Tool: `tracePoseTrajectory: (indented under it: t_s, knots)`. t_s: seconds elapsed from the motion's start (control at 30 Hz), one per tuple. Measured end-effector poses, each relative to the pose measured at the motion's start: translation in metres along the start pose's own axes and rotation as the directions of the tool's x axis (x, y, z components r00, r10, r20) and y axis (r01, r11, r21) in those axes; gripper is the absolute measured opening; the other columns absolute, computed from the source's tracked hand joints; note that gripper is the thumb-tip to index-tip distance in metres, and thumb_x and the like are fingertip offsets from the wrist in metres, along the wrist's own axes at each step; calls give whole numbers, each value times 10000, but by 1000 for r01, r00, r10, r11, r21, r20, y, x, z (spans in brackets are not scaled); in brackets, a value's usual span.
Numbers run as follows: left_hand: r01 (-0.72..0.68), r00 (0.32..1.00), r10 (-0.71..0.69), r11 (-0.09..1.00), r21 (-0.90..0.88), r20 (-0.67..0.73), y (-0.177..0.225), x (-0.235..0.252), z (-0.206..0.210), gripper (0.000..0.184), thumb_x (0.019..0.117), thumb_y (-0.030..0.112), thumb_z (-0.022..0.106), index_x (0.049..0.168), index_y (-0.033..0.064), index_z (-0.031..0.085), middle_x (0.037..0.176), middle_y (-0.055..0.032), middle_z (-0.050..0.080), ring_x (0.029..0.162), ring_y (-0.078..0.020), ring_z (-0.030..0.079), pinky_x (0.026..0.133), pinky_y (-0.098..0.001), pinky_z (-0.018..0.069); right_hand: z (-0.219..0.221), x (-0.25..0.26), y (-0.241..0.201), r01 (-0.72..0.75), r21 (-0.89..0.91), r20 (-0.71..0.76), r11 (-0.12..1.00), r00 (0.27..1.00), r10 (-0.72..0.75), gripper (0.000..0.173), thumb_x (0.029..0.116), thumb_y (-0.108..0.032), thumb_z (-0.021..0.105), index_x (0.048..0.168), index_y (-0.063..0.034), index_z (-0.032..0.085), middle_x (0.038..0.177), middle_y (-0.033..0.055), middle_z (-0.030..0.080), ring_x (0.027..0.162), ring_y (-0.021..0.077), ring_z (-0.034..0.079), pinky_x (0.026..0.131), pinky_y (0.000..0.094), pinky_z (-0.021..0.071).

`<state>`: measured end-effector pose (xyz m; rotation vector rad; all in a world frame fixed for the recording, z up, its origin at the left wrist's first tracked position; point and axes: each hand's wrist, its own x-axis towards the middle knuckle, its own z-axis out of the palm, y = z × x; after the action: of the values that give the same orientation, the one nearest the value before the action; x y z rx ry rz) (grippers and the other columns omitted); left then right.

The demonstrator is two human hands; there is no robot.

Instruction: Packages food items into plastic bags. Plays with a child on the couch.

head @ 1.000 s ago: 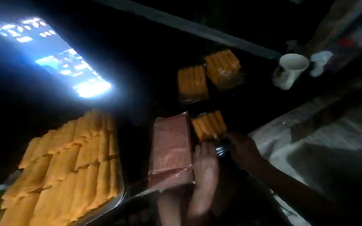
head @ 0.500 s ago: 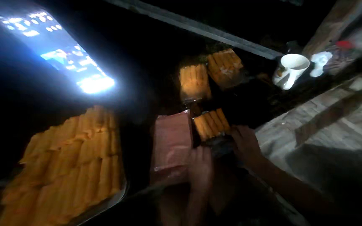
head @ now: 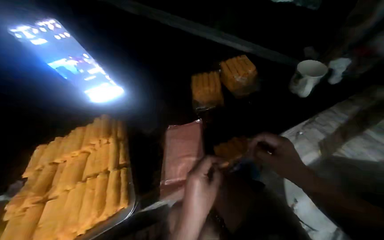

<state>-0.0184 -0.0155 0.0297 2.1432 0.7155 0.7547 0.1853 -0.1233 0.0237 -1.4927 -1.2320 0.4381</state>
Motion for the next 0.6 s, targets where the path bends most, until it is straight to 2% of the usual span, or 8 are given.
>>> tracePoseTrajectory:
  t_s: [0.07,0.13,0.23,0.33,0.4,0.47,0.53,0.6]
  knots:
    - [-40,999,40,999,-12,-11,14,19,-20,134,934,62,634,1045,39,704,949,14,721,773,45,650,686,-130,554,-5,16,-14,46,48,5,998,999,-46,124,966,-93,636,1023,-2,698,947,-2,717,823,-25,672,742,158,583]
    - [-34,999,35,999,20,-37,23,43,-37,109,928,77,646,1012,61,714,897,48,716,741,61,643,657,-125,547,-8,38,-22,71,94,27,993,997,-74,77,945,-53,646,1014,-32,675,923,-16,713,770,-12,674,689,166,588]
    - [54,998,-54,998,43,-20,34,91,-60,118,930,5,658,1032,62,677,889,24,699,695,-8,639,630,-196,561,-6,86,-34,79,146,12,986,997,-82,105,923,32,614,1022,24,648,904,45,706,731,53,685,673,232,608]
    - [56,996,-48,991,120,-70,44,148,-79,137,972,66,631,1106,64,660,921,-1,696,689,-34,630,636,-237,555,-7,143,-44,183,118,-59,976,982,-177,105,941,40,612,1044,51,626,932,66,685,761,64,683,711,242,609]
    - [-14,994,35,979,203,-100,45,179,-87,171,993,119,605,1140,41,646,976,-58,679,755,-88,644,702,-309,567,-5,179,-43,276,62,-126,959,955,-267,125,937,47,596,1057,75,618,963,106,681,781,98,690,721,268,611]
    - [-57,990,89,960,275,-107,40,201,-86,209,1018,128,569,1169,6,646,1041,-131,687,834,-160,668,773,-379,569,0,204,-35,250,2,-147,968,958,-247,156,942,34,600,1090,79,614,1010,141,676,827,143,694,758,311,608]
    - [-25,994,55,953,301,-91,19,214,-73,232,1032,132,562,1181,-21,652,1085,-187,692,911,-247,685,849,-460,559,10,217,-11,174,-46,-136,984,974,-179,173,950,7,628,1111,70,621,1031,158,677,870,176,689,802,342,596]
    - [69,997,-57,949,308,-47,-17,222,-54,248,1038,130,568,1207,-29,658,1154,-227,687,1028,-340,687,940,-542,537,25,220,23,106,-98,-115,989,986,-117,169,961,-3,622,1110,76,636,1055,185,683,937,221,686,862,380,580]
